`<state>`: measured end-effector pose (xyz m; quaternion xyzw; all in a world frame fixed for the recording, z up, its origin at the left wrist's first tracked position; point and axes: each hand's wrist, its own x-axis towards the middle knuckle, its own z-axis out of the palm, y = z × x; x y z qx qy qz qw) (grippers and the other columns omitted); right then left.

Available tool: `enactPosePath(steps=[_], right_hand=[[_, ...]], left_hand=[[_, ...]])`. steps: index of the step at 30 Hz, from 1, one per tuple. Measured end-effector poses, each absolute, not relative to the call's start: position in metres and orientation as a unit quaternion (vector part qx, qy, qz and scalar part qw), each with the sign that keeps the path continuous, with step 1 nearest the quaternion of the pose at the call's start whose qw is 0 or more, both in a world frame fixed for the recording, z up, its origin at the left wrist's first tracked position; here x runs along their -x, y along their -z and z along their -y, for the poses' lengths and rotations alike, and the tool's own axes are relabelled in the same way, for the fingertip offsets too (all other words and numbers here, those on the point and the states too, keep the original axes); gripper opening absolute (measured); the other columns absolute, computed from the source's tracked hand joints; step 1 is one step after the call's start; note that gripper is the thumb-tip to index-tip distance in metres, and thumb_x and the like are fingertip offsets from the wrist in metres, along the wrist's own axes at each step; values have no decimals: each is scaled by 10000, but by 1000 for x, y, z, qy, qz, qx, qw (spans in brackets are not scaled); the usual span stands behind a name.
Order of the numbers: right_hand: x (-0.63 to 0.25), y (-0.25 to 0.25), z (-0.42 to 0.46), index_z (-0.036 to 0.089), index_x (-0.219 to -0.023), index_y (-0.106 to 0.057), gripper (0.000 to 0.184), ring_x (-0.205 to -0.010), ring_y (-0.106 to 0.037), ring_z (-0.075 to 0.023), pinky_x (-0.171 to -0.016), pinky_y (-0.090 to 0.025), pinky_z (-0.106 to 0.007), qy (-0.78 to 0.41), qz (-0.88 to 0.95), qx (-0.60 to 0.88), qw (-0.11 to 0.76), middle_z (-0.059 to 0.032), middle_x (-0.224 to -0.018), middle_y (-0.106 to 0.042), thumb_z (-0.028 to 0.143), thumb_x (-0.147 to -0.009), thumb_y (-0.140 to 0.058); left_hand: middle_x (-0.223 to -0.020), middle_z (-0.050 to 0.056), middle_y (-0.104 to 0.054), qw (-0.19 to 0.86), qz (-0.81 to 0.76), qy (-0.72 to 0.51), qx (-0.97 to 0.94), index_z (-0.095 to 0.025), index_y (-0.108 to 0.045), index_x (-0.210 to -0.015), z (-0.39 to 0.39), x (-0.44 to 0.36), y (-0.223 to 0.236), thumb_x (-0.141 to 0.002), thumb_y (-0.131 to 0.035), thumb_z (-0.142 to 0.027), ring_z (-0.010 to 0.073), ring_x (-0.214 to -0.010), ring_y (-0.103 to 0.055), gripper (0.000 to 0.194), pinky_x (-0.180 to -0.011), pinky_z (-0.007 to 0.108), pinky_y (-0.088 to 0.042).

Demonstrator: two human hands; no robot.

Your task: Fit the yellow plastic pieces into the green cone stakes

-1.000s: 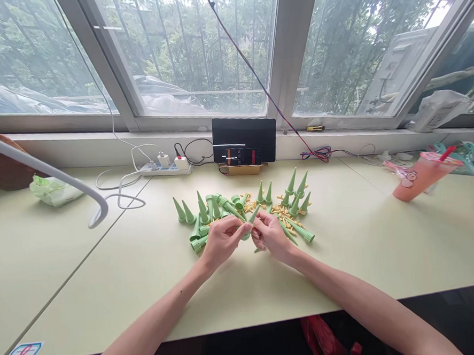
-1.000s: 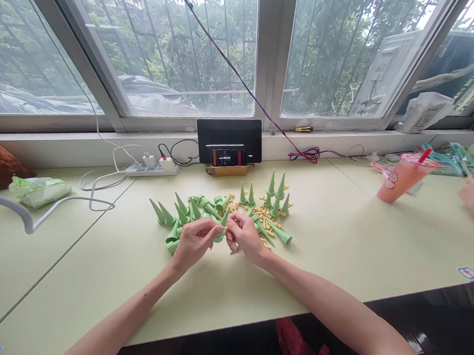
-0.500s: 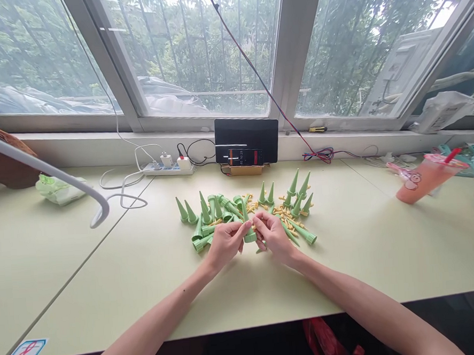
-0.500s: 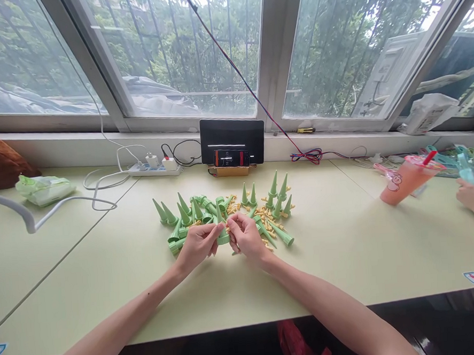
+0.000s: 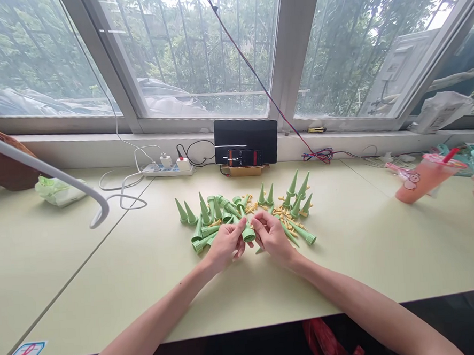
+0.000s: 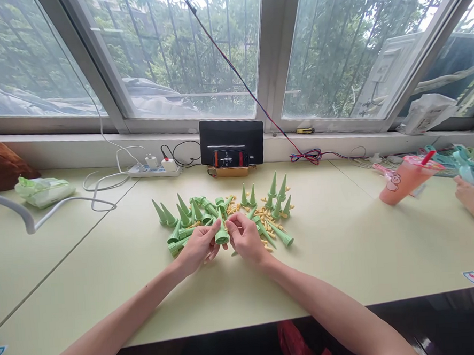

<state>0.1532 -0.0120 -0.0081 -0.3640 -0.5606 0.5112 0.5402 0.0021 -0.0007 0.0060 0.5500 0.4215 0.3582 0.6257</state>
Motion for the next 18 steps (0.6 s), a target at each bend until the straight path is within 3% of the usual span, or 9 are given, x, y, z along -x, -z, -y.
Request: enactPosePath(steps=[8, 18], right_hand=[[-155, 8, 12, 224, -821, -506, 282, -436, -499, -100, -409, -357, -215, -473, 591, 371, 537, 61, -558, -491, 479, -934, -549], [-153, 6, 9, 214, -785, -484, 311, -355, -404, -65, -337, -298, -189, -533, 527, 363, 553, 84, -510, -459, 479, -896, -604]], left_hand=[[-419, 36, -556, 658, -432, -339, -514, -119, -605, -529, 1, -3, -6, -819, -522, -723, 42, -289, -330, 675, -301, 183, -192], [-331, -14, -465, 483, -442, -409, -636, -152, -534, -486, 4, -3, -3, -926, -479, -580, 62, -306, -361, 617, -431, 218, -365]])
